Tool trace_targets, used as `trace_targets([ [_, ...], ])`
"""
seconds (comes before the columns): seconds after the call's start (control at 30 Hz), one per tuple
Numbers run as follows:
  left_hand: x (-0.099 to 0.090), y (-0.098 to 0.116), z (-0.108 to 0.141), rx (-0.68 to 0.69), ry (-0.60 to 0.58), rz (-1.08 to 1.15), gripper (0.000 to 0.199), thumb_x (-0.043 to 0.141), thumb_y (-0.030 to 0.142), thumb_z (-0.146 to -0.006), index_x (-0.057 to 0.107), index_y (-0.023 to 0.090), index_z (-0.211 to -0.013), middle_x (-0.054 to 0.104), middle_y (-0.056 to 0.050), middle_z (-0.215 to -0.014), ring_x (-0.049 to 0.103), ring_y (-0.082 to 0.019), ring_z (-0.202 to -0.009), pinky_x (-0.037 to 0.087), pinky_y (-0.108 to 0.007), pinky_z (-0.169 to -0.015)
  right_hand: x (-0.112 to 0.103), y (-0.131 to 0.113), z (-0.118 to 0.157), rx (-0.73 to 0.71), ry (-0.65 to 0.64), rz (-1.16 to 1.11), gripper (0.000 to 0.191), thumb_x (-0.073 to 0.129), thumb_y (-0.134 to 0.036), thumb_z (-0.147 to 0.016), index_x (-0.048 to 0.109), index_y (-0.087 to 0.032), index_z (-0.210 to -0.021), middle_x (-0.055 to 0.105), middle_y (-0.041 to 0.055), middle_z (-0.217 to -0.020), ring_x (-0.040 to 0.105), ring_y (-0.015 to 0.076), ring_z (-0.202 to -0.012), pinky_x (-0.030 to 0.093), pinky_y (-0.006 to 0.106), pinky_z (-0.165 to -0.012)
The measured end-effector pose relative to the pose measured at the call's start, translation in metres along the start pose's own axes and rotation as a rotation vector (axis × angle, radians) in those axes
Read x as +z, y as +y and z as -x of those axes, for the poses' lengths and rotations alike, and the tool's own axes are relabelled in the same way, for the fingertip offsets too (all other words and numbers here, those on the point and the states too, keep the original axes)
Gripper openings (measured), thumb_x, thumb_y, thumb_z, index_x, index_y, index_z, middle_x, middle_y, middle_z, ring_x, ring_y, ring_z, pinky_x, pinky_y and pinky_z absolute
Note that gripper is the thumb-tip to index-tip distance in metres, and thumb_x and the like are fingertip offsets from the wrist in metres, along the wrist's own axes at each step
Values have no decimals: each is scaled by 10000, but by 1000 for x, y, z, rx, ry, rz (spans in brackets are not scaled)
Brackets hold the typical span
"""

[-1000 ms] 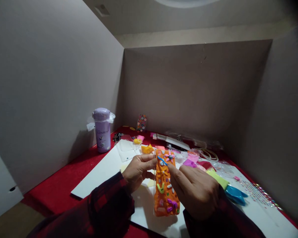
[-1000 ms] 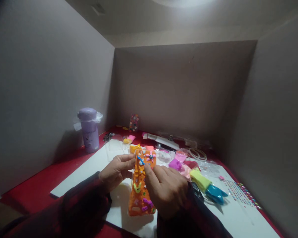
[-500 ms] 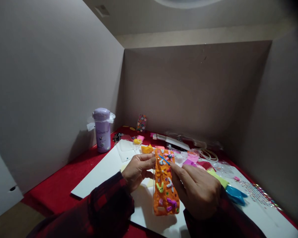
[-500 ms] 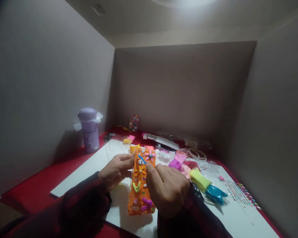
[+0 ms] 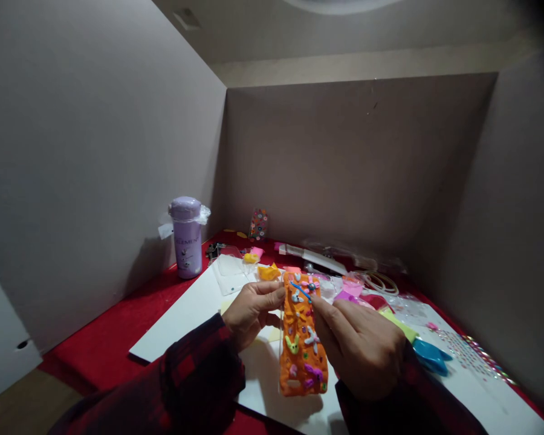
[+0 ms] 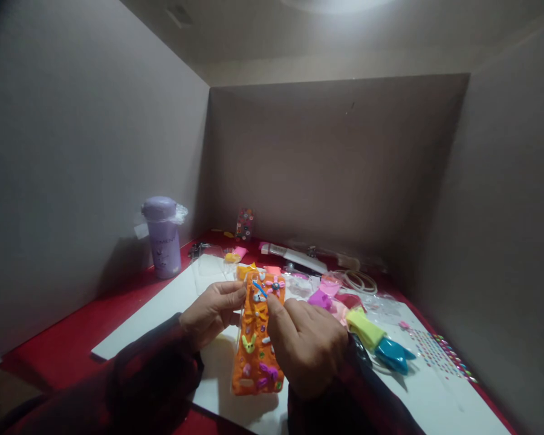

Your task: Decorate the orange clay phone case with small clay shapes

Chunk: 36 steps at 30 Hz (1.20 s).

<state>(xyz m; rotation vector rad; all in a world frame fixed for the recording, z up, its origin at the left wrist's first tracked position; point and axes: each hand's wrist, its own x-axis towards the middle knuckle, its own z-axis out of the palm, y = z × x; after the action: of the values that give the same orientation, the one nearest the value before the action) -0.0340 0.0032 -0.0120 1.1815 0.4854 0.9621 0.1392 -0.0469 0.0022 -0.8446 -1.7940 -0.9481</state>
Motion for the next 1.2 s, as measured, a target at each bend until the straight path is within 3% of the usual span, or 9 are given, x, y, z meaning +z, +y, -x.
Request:
trace_targets([
  [0.3,2,1,-1,2,3,-10,306,576,314,-820,651,94,-1019,598,-110,-863,563,-177,-769,471,-316,-643,1,-2,-1,-40,23,-10,146,587,-157,-814,724,-158,-763,401,-35,-432,303,76,-449,192,268,-474],
  [0.53,0,-1,0,-2,9,2,292,591,307,-811,660,103,-1008,616,-113,-867,563,-162,-748,478,-311,-641,-1,-1,-1,-10,6,-5,139,597,-194,-819,718,-139,-780,464,-20,-454,380,81,-471,247,252,-490],
  [0.87,2,0,-1,6,7,-5,293,578,320,-818,664,109,-1001,620,-104,-844,564,-150,-719,477,-296,-632,0,0,1,-50,-14,2,111,614,-168,-796,724,-150,-797,421,-31,-446,327,78,-461,210,263,-479],
  [1.2,1,0,0,-10,33,13,294,622,342,-780,680,120,-964,616,-93,-830,562,-145,-703,471,-288,-628,-2,1,-1,3,16,0,128,596,-175,-813,713,-133,-786,464,-20,-453,378,82,-472,242,259,-482],
])
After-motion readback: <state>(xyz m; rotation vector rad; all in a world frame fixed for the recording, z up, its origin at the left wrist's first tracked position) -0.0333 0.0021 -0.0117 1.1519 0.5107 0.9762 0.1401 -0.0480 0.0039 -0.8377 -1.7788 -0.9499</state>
